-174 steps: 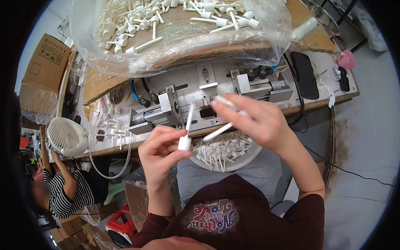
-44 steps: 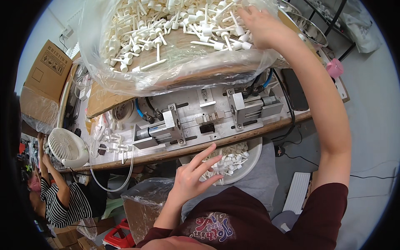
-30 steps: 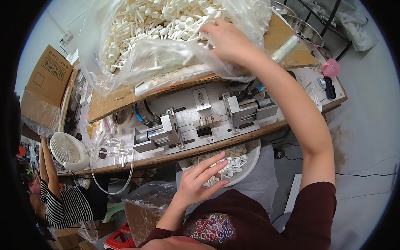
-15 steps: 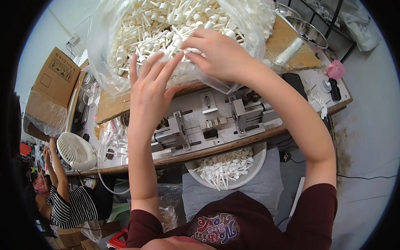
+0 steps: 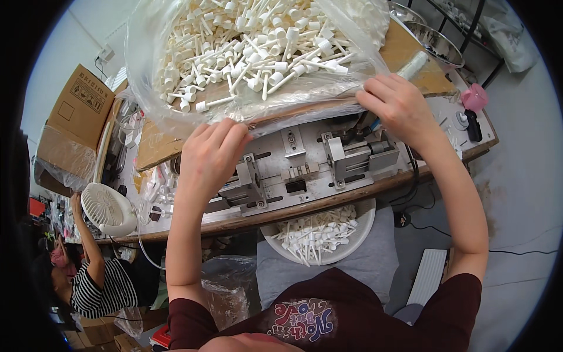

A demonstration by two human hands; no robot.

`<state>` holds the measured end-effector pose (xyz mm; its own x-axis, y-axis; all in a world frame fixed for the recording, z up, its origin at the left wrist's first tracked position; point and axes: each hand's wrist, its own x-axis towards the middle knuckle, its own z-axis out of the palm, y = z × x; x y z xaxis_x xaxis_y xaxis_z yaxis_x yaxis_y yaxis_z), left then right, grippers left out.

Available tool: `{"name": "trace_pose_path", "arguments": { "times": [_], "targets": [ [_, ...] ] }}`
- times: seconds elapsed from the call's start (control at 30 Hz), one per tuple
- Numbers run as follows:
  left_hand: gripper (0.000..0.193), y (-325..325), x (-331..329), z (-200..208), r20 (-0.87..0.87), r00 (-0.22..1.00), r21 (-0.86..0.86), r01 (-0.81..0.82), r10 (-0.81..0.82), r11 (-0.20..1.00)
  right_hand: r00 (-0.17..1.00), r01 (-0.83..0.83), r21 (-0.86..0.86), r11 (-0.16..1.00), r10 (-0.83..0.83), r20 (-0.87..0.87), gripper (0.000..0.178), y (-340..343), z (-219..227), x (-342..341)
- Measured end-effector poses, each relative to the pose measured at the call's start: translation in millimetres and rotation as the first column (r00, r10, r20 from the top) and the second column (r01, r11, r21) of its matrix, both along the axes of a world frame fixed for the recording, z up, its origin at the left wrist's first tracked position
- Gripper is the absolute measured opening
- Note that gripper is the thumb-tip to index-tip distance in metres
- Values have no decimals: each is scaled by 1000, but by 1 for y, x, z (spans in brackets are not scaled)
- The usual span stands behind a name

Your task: The user is assembling plastic spray bottle pump components using a pneumatic machine in a workshop setting.

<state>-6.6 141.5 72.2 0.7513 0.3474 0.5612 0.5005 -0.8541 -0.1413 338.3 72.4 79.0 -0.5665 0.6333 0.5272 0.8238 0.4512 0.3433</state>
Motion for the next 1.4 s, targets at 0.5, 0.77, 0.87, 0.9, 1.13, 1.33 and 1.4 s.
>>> {"name": "trace_pose_path", "arguments": {
  "times": [0.5,0.77,0.87,0.9,1.13,1.33,1.4],
  "targets": [
    [26,-15,-27,-20,31,981,-186,-182,191,966,964,247,85,965,-254,78,29,-23,-41,-22],
    [29,-25,-50,-34,58,915,-161,-387,400,908,868,495,122,860,-495,-32,41,-36,-56,-26],
    [30,-30,-52,-35,50,901,-135,-421,430,897,841,541,36,840,-540,-19,38,-35,-53,-21],
    [31,-30,-51,-36,54,894,-142,-434,444,890,800,595,-86,799,-599,-29,35,-35,-53,-22],
    [34,-28,-51,-41,41,857,-186,-498,513,847,709,621,-320,716,-687,-162,18,-19,-55,-45],
    [34,-25,-49,-41,48,814,-225,-556,579,800,721,521,-404,752,-641,-262,18,-7,-49,-35],
    [33,-26,-52,-41,56,841,-230,-513,538,827,754,540,-397,743,-636,-164,19,-12,-43,-24]
  ]
}}
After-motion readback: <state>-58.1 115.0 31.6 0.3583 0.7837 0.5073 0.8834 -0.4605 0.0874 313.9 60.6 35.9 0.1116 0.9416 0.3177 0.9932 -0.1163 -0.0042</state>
